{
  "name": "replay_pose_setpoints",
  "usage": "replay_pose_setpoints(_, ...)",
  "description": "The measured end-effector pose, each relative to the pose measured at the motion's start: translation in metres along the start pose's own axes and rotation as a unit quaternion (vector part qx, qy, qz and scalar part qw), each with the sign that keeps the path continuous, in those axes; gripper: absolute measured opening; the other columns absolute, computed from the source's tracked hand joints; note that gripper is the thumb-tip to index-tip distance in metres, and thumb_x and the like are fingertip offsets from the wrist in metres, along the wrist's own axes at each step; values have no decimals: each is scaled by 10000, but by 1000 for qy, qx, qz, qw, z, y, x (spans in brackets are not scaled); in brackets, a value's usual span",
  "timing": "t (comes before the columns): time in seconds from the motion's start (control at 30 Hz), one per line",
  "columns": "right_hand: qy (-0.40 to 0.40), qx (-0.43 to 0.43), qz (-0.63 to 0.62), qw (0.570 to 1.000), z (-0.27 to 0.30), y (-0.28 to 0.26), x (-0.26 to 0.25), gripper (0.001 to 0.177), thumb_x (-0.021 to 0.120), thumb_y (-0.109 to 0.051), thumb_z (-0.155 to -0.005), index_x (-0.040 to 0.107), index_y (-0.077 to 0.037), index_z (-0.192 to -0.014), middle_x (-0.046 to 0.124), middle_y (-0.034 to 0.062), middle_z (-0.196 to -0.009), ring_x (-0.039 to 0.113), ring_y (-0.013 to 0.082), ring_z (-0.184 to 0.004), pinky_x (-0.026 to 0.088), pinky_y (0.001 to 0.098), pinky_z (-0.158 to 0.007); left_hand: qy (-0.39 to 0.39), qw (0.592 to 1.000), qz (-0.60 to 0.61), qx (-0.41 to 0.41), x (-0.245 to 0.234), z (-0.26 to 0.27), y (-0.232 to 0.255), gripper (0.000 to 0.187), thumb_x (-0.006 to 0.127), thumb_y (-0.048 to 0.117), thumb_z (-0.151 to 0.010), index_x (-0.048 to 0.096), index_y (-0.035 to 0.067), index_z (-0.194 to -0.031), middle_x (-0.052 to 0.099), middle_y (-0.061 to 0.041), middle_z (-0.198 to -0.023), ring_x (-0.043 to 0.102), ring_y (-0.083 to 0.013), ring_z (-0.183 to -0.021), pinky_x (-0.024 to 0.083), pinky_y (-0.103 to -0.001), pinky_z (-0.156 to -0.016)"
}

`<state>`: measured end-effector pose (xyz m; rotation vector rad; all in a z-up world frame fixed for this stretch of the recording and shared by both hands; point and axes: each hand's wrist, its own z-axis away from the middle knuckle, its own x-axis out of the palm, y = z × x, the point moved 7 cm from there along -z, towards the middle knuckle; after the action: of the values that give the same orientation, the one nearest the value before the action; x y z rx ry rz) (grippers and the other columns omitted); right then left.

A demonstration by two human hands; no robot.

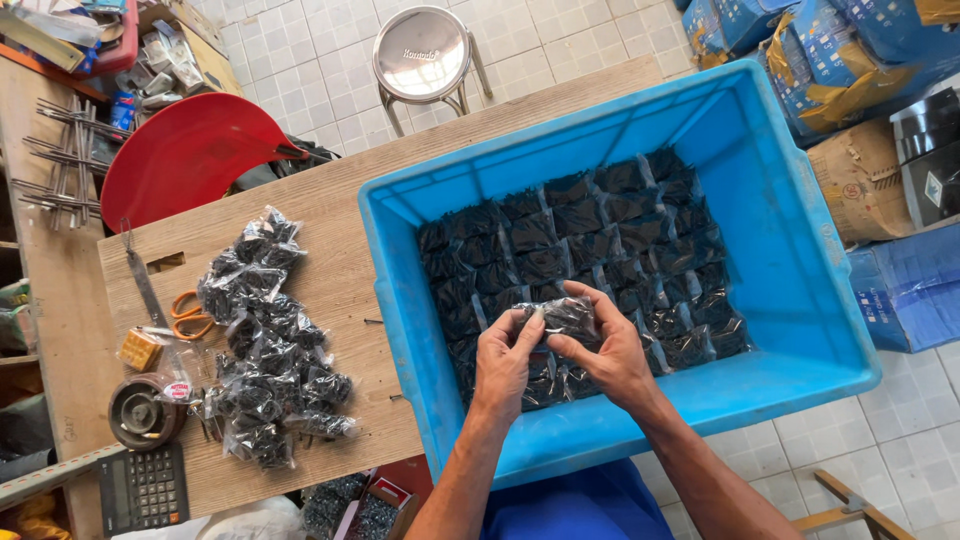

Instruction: The person picks up small bagged items from a table and places them one by one into organized rows inside a blue plastic crate.

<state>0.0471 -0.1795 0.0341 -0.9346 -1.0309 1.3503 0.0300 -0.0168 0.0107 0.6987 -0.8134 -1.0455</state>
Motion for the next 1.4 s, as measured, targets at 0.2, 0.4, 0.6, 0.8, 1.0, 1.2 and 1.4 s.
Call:
replay_pose_setpoints(0.2,12,37,-63,997,-9,22,-5,566,938,-18,-783,743,13,-1313,837,168,-1018,746,169,-955,643,393,-877,-13,999,-14,32,3,11,22,271,847,263,-956,812,43,-1110,775,-69,-860,721,-119,-840,646,-277,-715)
replay_pose_setpoints(0.4,0,96,-149,984,-14,30,9,461,881,-24,-845,750,47,-1281,823,172,-989,765,193,-903,656,417,-841,11,999,-5,53,-11,-12,0,185,888,128,-909,814,23,-1043,796,-102,-811,703,-91,-836,620,-270,-736)
replay_pose_setpoints(0.6,19,156,-133,978,-34,68,11,290,900,-83,-872,777,39,-1105,783,141,-856,779,204,-796,679,376,-751,86,992,70,-63,-16,-21,-20,324,993,140,-781,816,78,-1045,791,-48,-890,733,-140,-810,622,-265,-722)
replay_pose_setpoints(0.8,-13,206,-105,973,-68,74,31,330,820,-59,-939,759,77,-1234,722,156,-1005,728,220,-889,667,398,-817,163,957,213,-112,-34,-66,-47,262,962,111,-810,791,157,-1004,760,-11,-886,712,-159,-832,529,-274,-817)
replay_pose_setpoints(1.0,-21,230,-168,958,-151,147,75,324,764,-116,-997,734,37,-1281,710,163,-1028,762,297,-922,677,454,-787,289,887,355,-70,-50,-131,-80,418,942,26,-803,750,147,-1155,722,-122,-1054,661,-303,-1042,485,-463,-1010)
replay_pose_setpoints(1.2,-51,207,1,977,-194,130,134,305,737,-168,-1005,747,8,-1254,731,158,-1033,771,308,-940,674,456,-796,411,852,314,76,-103,-189,-70,431,961,-46,-739,755,73,-1098,768,-162,-997,759,-310,-956,592,-480,-845)
replay_pose_setpoints(1.4,-92,168,195,962,-209,125,163,296,704,-232,-1014,760,-29,-1223,755,152,-1039,779,321,-963,669,459,-808,448,835,303,103,-109,-201,-62,339,927,-30,-790,803,80,-1085,769,-156,-999,742,-280,-954,602,-435,-834)
